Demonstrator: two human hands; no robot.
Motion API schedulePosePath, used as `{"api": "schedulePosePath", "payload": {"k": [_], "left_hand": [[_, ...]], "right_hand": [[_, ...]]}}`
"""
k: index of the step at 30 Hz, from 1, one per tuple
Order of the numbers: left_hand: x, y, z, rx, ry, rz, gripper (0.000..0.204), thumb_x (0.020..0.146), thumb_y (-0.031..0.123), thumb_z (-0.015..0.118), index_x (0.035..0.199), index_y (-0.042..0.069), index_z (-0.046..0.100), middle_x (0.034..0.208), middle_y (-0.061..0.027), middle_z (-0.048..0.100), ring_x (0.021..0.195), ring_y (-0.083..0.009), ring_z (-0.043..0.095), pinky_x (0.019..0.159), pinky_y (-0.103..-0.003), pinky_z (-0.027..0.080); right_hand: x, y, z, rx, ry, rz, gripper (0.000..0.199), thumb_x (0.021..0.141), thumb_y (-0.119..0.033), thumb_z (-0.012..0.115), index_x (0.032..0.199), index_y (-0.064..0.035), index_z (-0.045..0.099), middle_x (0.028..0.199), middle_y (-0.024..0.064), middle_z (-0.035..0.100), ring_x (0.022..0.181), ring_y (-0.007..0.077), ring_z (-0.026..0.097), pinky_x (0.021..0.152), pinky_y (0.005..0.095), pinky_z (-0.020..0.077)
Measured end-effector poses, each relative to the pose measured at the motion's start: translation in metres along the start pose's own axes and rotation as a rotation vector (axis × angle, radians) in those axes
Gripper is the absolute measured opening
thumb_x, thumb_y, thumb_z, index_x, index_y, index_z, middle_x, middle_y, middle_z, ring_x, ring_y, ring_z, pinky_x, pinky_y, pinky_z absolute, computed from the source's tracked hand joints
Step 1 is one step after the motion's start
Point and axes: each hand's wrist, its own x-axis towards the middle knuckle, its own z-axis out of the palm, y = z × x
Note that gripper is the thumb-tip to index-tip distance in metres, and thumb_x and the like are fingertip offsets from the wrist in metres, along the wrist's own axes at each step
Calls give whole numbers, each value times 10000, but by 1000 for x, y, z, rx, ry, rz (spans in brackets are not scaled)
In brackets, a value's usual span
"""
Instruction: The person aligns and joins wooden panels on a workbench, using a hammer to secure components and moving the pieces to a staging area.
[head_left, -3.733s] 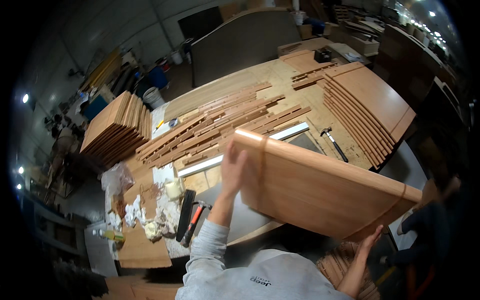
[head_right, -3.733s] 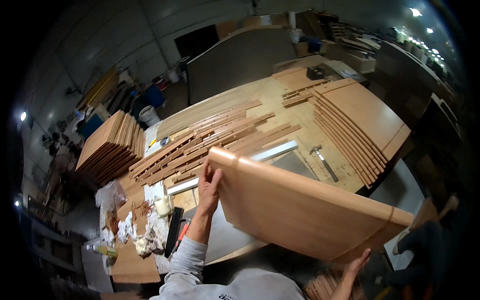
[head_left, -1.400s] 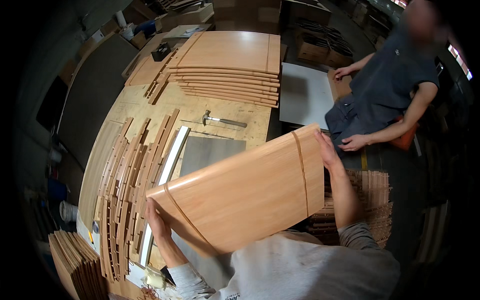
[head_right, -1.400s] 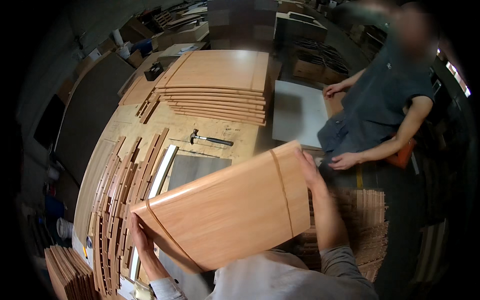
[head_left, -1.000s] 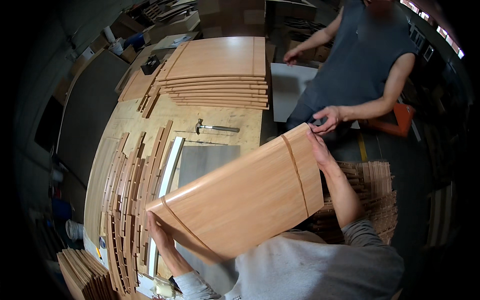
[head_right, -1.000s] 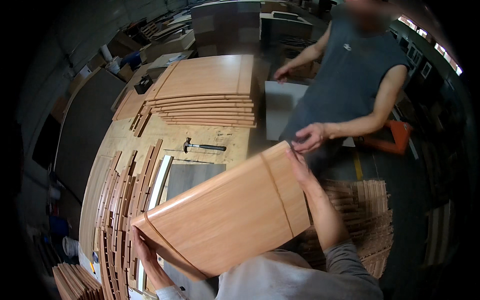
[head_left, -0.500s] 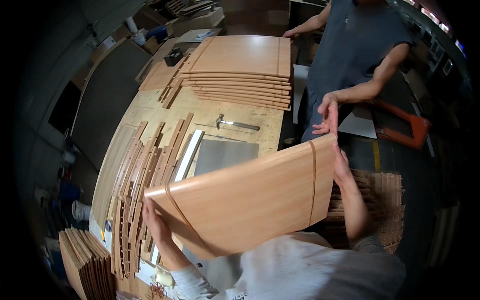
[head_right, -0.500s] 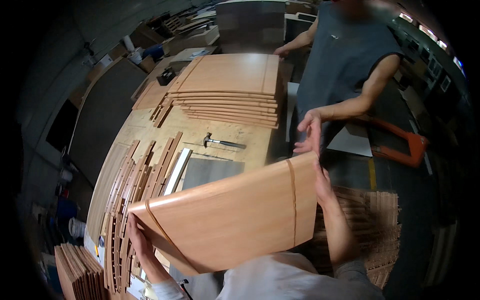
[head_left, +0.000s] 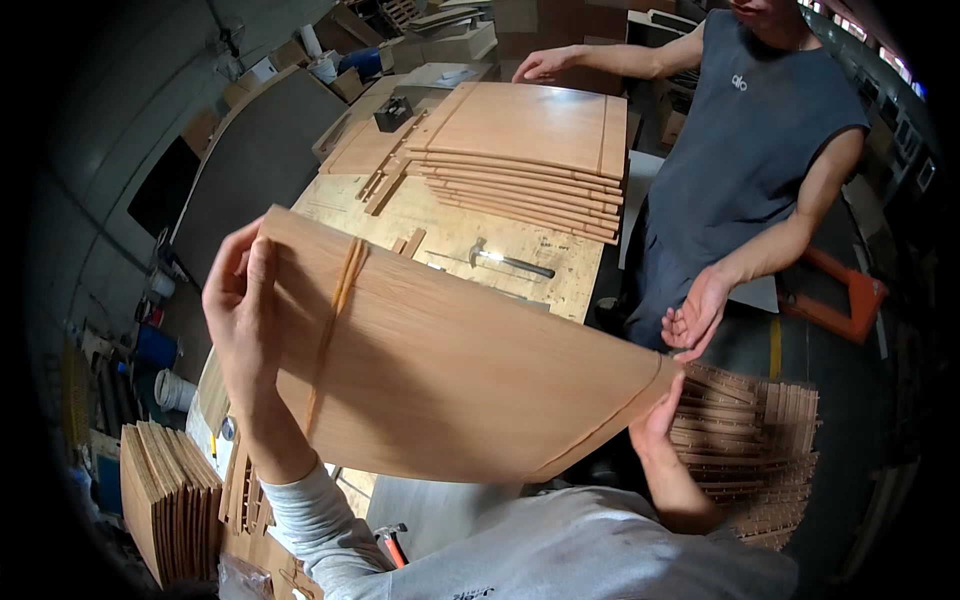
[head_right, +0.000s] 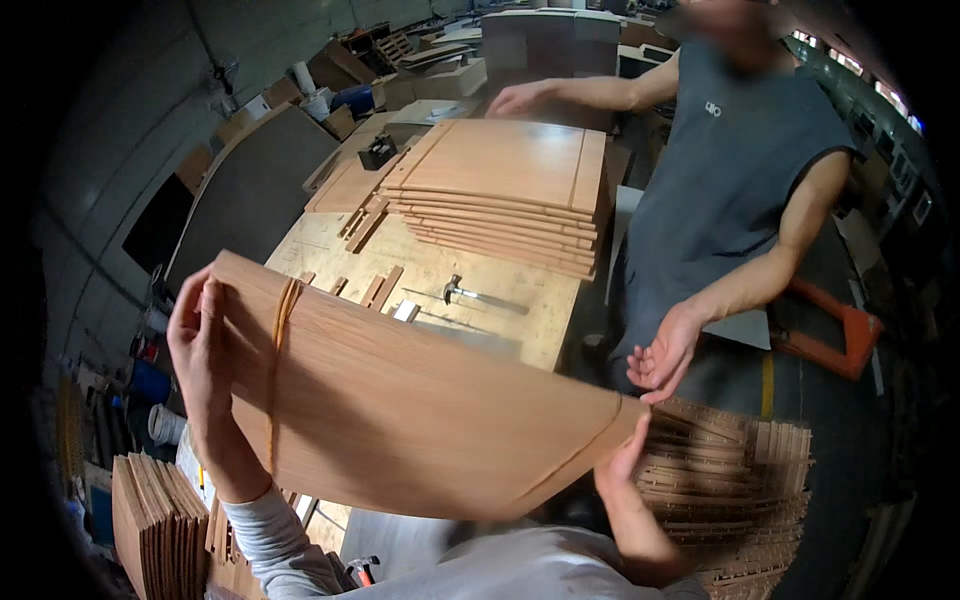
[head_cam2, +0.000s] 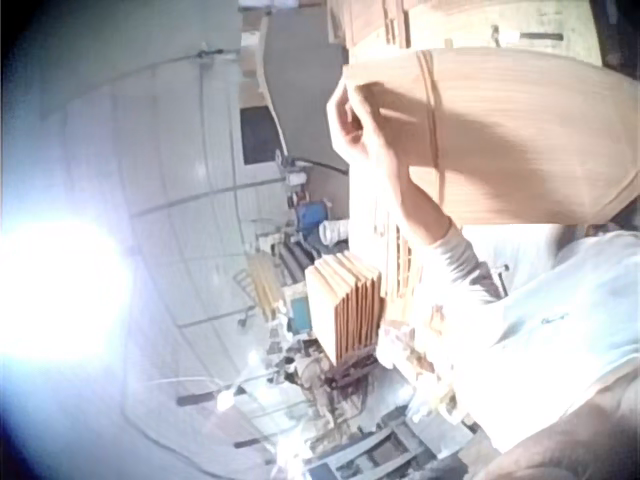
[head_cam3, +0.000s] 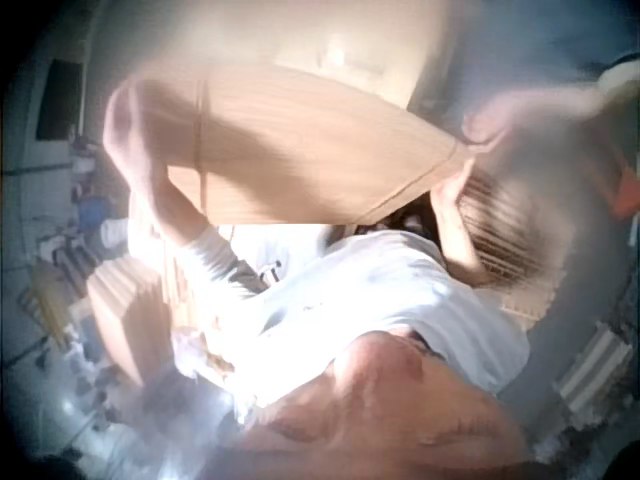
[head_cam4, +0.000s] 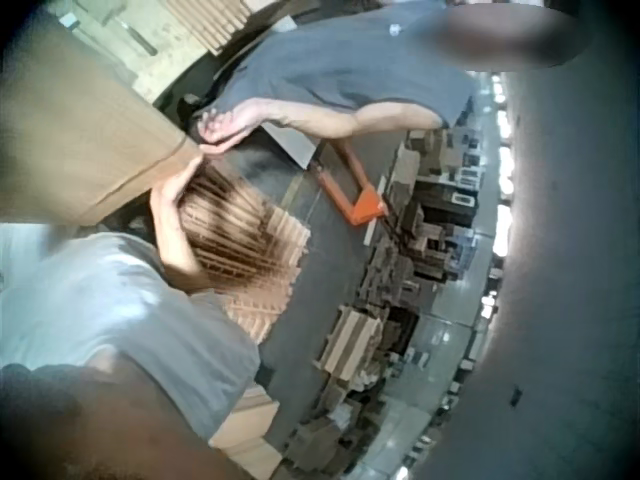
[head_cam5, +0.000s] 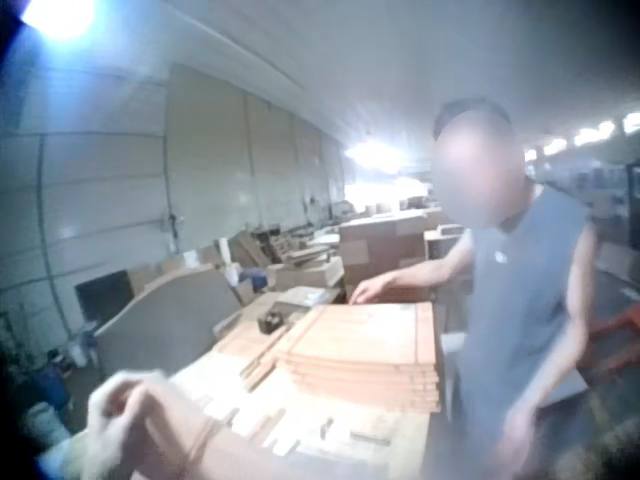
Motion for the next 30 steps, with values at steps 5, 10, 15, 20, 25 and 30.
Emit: {"api": "schedulePosePath", "payload": {"k": [5,10,15,20,25,30], "left_hand": [[28,72,23,-1,-112,264,165,1026,195,678,1051,40,625,903,-37,680,785,-47,604,654,-183,465],[32,135,52,259,-253,609,141,950,131,713,1067,69,663,937,-85,716,830,-169,702,625,-262,538],[-8,129,89,547,-302,648,226,862,258,791,911,115,622,771,-50,659,729,-233,663,649,-364,507],[-6,109,106,572,-525,514,318,905,153,716,1195,88,602,834,-140,686,825,-353,681,731,-443,532],[7,106,90,587,-621,253,317,883,198,758,1135,45,643,913,-204,719,887,-406,695,742,-461,535],[-1,111,97,724,-585,225,321,875,281,763,1042,39,632,867,-210,706,850,-424,687,713,-496,523]], "right_hand": [[-27,22,7,179,-133,160,838,964,-768,406,1552,-172,406,1590,44,422,1456,267,370,1220,476,239],[-38,52,20,-91,0,474,766,1008,-626,479,1614,-187,314,1605,87,379,1452,280,355,1216,453,219],[6,65,21,-727,-128,7,623,928,-158,655,1485,43,464,1517,173,496,1354,283,490,1169,390,348],[35,-52,154,-495,-524,-318,402,993,-86,616,1385,-16,561,1353,81,610,1293,189,539,1110,328,408],[1,-125,276,-551,-963,-442,409,1034,-152,603,1408,-6,527,1343,64,593,1287,151,534,1076,297,416],[-8,-131,315,-560,-1170,-385,378,1050,-228,626,1357,-15,568,1246,16,612,1146,86,536,1000,263,437]]}}
